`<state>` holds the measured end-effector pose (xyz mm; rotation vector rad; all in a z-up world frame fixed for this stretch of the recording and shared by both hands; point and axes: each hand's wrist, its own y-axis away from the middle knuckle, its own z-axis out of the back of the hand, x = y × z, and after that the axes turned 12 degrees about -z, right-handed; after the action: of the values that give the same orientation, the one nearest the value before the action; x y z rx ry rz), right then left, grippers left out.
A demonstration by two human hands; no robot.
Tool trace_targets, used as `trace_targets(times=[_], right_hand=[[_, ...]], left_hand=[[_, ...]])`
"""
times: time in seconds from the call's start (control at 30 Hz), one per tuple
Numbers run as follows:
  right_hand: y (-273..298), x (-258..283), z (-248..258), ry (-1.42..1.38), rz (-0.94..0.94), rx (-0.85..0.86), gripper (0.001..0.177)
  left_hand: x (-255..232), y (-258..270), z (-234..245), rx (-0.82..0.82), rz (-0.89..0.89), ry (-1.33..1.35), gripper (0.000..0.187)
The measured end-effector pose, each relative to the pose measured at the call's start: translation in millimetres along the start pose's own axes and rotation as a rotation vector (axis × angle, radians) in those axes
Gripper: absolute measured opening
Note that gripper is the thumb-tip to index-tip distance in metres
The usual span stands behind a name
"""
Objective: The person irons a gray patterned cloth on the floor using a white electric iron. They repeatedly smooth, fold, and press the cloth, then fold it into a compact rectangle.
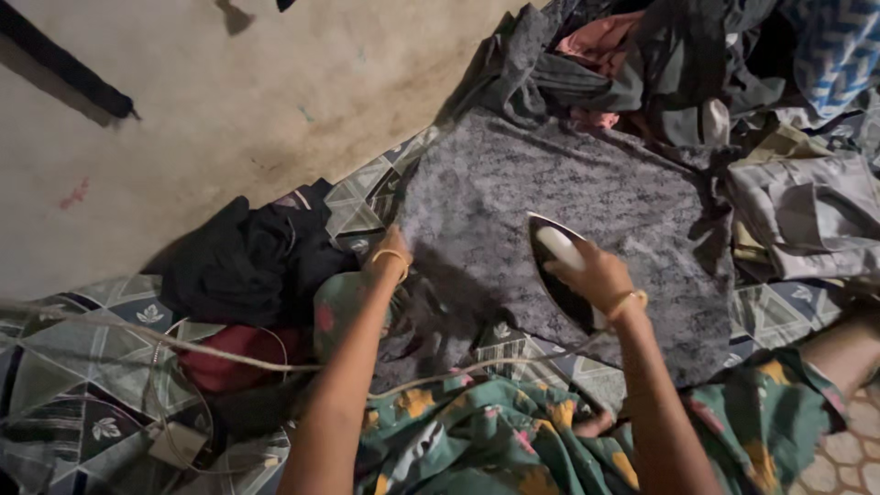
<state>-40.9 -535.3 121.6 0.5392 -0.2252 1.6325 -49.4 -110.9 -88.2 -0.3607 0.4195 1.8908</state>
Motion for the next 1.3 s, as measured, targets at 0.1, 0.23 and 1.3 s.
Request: trace_targets(times=[0.1,0.23,1.3], right_hand=[[-30,43,-26,0.054,0.014,0.095,0.068],[-84,70,-85,0.097,0.076,0.371,0.064],[-77,80,-124,0.268,0.239,0.36,0.064]], left_hand=[[29,2,6,-0.038,0.031,0.008,0.057],[45,-9,1,0.031,-0.001,0.012,0.066],[14,-24,26,-0.441,-0.229,0.252,0.089]])
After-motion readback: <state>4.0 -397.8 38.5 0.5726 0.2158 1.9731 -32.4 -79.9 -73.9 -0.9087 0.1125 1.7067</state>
